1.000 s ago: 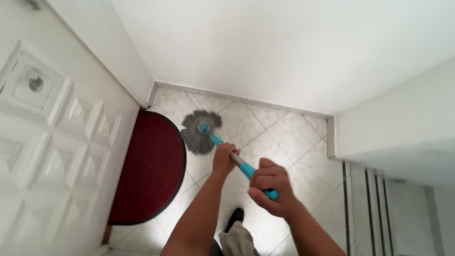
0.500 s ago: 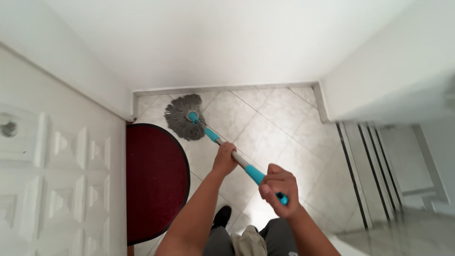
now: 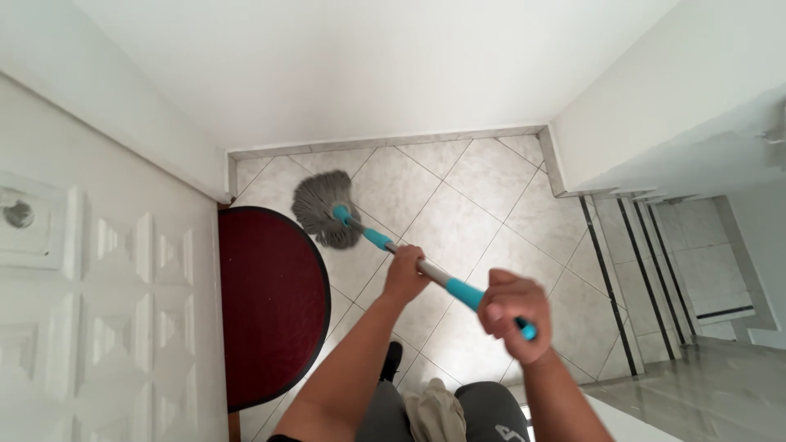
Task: Mopping the floor and stairs of a hallway.
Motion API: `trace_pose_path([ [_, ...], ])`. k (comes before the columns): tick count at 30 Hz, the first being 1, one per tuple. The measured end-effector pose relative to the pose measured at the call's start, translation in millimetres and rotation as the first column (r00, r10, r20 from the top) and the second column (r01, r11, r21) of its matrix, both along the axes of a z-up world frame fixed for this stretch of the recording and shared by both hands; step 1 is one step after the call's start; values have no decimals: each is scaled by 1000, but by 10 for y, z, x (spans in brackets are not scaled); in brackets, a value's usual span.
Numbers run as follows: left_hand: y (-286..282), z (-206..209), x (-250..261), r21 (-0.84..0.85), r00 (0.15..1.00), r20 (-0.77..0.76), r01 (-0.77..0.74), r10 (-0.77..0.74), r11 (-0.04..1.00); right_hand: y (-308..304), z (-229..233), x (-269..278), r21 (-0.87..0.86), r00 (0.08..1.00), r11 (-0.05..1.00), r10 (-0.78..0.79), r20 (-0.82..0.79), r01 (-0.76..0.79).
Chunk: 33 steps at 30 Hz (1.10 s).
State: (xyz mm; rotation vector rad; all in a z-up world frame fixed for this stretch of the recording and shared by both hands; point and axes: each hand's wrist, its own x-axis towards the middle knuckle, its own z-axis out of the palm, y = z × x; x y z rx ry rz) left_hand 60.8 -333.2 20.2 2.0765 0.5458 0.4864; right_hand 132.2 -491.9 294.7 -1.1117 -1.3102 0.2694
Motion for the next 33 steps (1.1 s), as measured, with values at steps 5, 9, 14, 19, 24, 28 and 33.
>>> trace_pose_path([
  [5, -132, 416, -62, -96, 998, 34, -43, 46, 994, 254, 425, 203, 78, 999, 996, 37, -6, -36],
  [9, -178, 632, -183, -181, 992, -115, -76, 55, 981, 398, 599, 269, 98, 999, 994, 51, -16, -49],
  [14, -225, 641, -335, -143, 964, -240, -147, 110, 979, 348, 484, 226, 102, 995, 992, 76, -61, -70],
  [19, -316, 819, -450, -133, 945, -309, -157, 109, 979, 210, 418, 164, 105, 994, 991, 87, -63, -80],
  [24, -327, 777, -563, -79, 923, -365, -163, 123, 984, 173, 312, 92, 124, 991, 988, 101, -85, -90],
  [28, -299, 711, -659, -62, 911, -396, -153, 116, 986, 154, 254, -2, 128, 992, 988, 99, -81, -88],
  [33, -251, 621, -798, -46, 917, -364, -193, 164, 980, 218, 270, -176, 100, 993, 994, 61, -104, -50],
])
